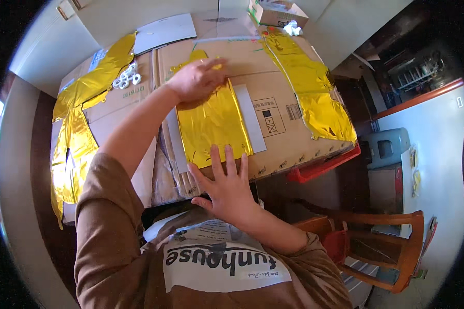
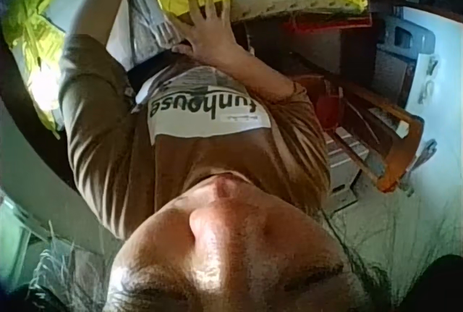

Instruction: Packaging gold-colored sheets into white cards and paper envelopes at a workstation.

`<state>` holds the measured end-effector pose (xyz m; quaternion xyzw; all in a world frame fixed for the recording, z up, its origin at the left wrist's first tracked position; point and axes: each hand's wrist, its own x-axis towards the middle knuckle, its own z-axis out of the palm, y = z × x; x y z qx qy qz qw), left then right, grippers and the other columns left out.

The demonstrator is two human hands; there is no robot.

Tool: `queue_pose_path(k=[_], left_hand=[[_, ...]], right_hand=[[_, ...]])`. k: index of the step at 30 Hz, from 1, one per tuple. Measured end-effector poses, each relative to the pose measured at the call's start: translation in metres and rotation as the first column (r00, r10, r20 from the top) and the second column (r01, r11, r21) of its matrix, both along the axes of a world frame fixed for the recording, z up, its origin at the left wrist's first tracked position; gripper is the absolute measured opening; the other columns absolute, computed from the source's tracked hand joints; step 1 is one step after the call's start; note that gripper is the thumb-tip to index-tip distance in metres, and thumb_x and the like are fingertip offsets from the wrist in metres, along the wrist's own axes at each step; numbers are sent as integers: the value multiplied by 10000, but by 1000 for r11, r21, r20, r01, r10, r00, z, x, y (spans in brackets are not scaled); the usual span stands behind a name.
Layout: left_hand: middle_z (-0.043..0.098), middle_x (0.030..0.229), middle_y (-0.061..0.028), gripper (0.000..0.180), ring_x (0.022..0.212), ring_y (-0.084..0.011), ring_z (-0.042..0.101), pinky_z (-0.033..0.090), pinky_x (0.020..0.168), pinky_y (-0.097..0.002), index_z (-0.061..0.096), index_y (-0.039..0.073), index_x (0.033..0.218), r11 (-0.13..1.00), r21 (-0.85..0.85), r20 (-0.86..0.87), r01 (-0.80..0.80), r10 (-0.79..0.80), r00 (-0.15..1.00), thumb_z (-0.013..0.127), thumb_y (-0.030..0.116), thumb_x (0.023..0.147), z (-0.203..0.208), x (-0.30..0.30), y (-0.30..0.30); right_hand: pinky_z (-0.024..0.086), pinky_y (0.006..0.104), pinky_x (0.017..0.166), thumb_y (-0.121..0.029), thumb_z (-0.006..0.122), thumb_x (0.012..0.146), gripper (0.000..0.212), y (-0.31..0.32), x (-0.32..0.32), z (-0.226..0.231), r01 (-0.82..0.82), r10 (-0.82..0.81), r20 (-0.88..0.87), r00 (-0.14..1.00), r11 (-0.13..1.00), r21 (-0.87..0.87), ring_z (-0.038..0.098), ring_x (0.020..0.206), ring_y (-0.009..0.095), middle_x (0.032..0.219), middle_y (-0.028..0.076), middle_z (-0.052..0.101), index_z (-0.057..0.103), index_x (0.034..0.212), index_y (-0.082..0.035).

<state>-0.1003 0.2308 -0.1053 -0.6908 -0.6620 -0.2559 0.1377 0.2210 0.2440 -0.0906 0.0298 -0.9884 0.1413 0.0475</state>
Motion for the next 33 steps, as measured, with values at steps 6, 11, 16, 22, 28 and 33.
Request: queue_pose_path(k=[6, 11, 16, 22, 28, 33], left_hand=[[631, 1285, -134, 230, 1180, -348, 597, 499, 981, -485, 710, 60, 1071, 886, 218, 98, -410, 398, 912, 654, 96, 851, 29, 28, -36], [508, 1435, -228, 449, 1383, -415, 433, 353, 1158, -501, 541, 0, 1373, 953, -154, 383, -260, 300, 874, 608, 117, 944, 27, 144, -87], [229, 1636, -210, 749, 1523, -385, 185, 119, 1238, -525, 301, 53, 1560, 796, -340, -86, -500, 503, 860, 501, 491, 987, -4, 118, -91], [196, 1652, -178, 900, 1541, -340, 140, 90, 1245, -520, 168, 144, 1613, 720, -261, -334, -643, 558, 760, 371, 723, 955, -5, 32, -104], [435, 1503, -202, 693, 1395, -358, 415, 308, 1175, -475, 375, 100, 1520, 951, -2, 47, -308, 308, 950, 594, 444, 960, 17, 49, -86], [598, 1222, -167, 335, 1163, -345, 562, 480, 988, -454, 652, 48, 1180, 974, -141, 154, -178, 199, 968, 690, 214, 891, 6, 93, -82]], right_hand=[[277, 752, 1045, -584, 690, 830, 779, 0, -1, 6, 8, -9, 16, 1000, 999, 33, 280, 1386, 540, 1535, 306, 276, 448, 1503, -274], [296, 730, 1048, -570, 695, 834, 751, 0, -4, 15, -19, 15, 57, 998, 997, 79, 305, 1352, 529, 1486, 299, 301, 473, 1487, -271], [295, 720, 1060, -558, 701, 836, 751, -1, -2, 13, -20, 18, 19, 1000, 993, 117, 304, 1366, 527, 1502, 289, 294, 468, 1486, -263], [266, 723, 1080, -547, 702, 842, 761, -4, -1, 16, -25, 18, 56, 998, 992, 125, 292, 1384, 549, 1530, 308, 276, 443, 1502, -271], [271, 705, 1084, -523, 710, 845, 727, -3, -4, 19, -9, 3, 56, 998, 994, 108, 308, 1369, 549, 1521, 309, 298, 468, 1484, -276], [294, 687, 1075, -512, 712, 846, 706, -3, -4, 17, -22, 17, 39, 999, 993, 117, 333, 1349, 529, 1502, 298, 325, 487, 1471, -272]])
